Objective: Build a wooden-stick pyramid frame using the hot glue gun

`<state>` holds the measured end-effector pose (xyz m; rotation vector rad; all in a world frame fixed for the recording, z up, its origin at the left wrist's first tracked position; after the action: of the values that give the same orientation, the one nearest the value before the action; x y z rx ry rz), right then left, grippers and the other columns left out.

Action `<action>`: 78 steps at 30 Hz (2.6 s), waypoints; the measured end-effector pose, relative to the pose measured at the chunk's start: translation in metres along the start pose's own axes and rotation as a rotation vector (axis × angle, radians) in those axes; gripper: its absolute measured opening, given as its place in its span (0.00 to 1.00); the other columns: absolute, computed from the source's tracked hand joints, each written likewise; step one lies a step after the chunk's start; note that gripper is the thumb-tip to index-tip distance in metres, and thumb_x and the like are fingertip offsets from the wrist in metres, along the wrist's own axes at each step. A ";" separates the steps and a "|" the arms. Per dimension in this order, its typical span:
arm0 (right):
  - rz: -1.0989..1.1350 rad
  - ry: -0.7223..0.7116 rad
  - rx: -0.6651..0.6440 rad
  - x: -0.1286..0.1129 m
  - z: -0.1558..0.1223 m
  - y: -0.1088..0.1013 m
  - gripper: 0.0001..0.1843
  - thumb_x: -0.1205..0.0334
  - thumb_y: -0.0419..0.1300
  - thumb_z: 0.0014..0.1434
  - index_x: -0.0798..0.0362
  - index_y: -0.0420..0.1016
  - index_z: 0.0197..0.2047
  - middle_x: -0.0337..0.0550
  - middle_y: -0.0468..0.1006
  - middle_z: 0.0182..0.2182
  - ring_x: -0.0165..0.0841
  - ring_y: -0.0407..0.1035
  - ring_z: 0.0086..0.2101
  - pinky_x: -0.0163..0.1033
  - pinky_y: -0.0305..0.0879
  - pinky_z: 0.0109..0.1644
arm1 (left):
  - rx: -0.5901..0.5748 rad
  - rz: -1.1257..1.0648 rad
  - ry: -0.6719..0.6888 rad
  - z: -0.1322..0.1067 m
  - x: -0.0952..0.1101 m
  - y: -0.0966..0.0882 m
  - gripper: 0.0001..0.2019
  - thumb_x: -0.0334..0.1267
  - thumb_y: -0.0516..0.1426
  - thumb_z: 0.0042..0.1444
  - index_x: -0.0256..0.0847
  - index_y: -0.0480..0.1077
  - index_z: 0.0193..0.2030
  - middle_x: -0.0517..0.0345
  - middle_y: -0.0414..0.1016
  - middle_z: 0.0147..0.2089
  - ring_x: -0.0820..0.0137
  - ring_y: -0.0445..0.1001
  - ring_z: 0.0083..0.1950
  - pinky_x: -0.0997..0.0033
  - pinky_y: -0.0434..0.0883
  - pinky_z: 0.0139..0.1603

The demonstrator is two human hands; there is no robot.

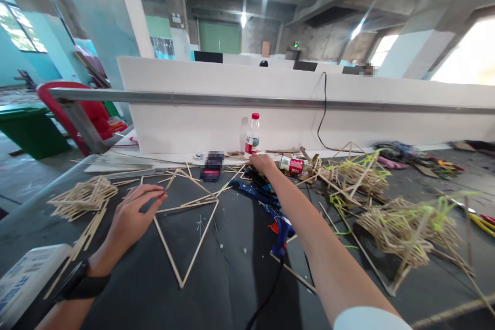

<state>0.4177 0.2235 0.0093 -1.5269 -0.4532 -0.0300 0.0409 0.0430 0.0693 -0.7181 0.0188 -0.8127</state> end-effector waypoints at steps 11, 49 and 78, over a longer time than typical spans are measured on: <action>0.066 -0.034 0.009 0.001 -0.009 -0.001 0.19 0.56 0.60 0.67 0.55 0.70 0.58 0.50 0.73 0.54 0.40 0.72 0.48 0.51 0.72 0.50 | -0.013 -0.023 -0.028 -0.001 0.000 0.002 0.06 0.37 0.57 0.64 0.42 0.76 0.41 0.52 0.77 0.45 0.63 0.74 0.49 0.57 0.69 0.57; 1.761 0.025 0.526 -0.099 -0.168 -0.195 0.13 0.47 0.66 0.59 0.46 0.84 0.39 0.43 0.79 0.34 0.30 0.65 0.28 0.35 0.62 0.23 | -0.016 -0.057 -0.062 -0.005 0.001 -0.001 0.06 0.37 0.56 0.64 0.43 0.75 0.42 0.53 0.76 0.46 0.63 0.74 0.50 0.55 0.68 0.59; 1.350 -0.266 0.234 -0.194 -0.214 -0.150 0.12 0.53 0.56 0.68 0.51 0.72 0.37 0.37 0.74 0.28 0.28 0.67 0.27 0.32 0.66 0.30 | -0.009 -0.039 -0.065 -0.004 0.009 -0.004 0.05 0.36 0.58 0.63 0.43 0.76 0.41 0.54 0.76 0.46 0.64 0.74 0.50 0.54 0.68 0.61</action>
<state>0.2522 -0.0419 0.0987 -1.3432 0.4260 1.2323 0.0436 0.0324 0.0712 -0.7552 -0.0499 -0.8263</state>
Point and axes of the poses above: each hand's wrist, its own z-axis towards the middle knuckle, its own y-axis out of the palm, x = y × z, the point moved 8 cm from there along z, towards the middle knuckle
